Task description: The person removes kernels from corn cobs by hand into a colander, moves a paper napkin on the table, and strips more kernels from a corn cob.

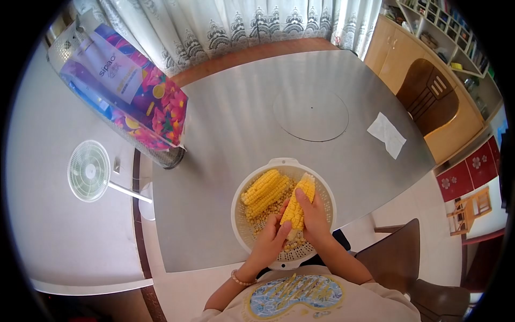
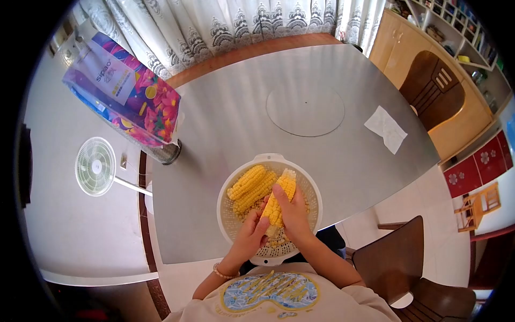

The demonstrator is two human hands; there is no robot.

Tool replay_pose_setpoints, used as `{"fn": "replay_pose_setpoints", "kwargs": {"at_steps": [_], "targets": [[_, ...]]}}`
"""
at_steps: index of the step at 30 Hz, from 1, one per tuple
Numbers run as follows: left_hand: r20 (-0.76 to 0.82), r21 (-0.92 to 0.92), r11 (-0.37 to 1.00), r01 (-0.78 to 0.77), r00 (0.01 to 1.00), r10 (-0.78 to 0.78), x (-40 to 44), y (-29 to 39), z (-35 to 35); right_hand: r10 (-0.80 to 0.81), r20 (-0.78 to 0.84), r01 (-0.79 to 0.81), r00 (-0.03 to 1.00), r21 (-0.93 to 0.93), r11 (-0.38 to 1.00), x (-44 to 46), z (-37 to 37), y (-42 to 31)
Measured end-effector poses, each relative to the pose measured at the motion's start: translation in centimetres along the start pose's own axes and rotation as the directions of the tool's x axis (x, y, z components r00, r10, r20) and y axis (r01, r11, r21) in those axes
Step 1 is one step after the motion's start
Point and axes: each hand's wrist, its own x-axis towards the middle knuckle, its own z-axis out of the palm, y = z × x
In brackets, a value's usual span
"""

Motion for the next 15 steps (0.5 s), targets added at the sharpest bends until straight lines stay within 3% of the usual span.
{"fn": "replay_pose_setpoints", "kwargs": {"at_steps": [4, 6, 9, 15], "targets": [[0.005, 0.076, 0.996, -0.037, 0.999, 0.037, -0.15, -0.12, -0.12, 0.026, 0.008, -0.027, 1.000, 0.057, 0.998, 0.03, -0.12, 0.08], [-0.017, 0.278, 0.941, -0.192, 0.979, 0.205, -0.16, -0.29, -0.13, 0.059, -0.017, -0.057, 0.998, 0.069, 0.996, -0.04, -0.11, 0.22], [0.018, 0.380, 0.917, -0.122, 0.992, 0.124, -0.68, 0.52, -0.42, 0.062, -0.014, -0.061, 0.998, 0.069, 0.996, 0.04, -0.42, 0.56], [0.017, 0.204, 0.977, -0.062, 0.998, 0.060, -0.99, 0.38, -0.72, 0.038, -0.023, -0.037, 0.999, 0.039, 0.999, 0.14, -0.65, 0.84]]}}
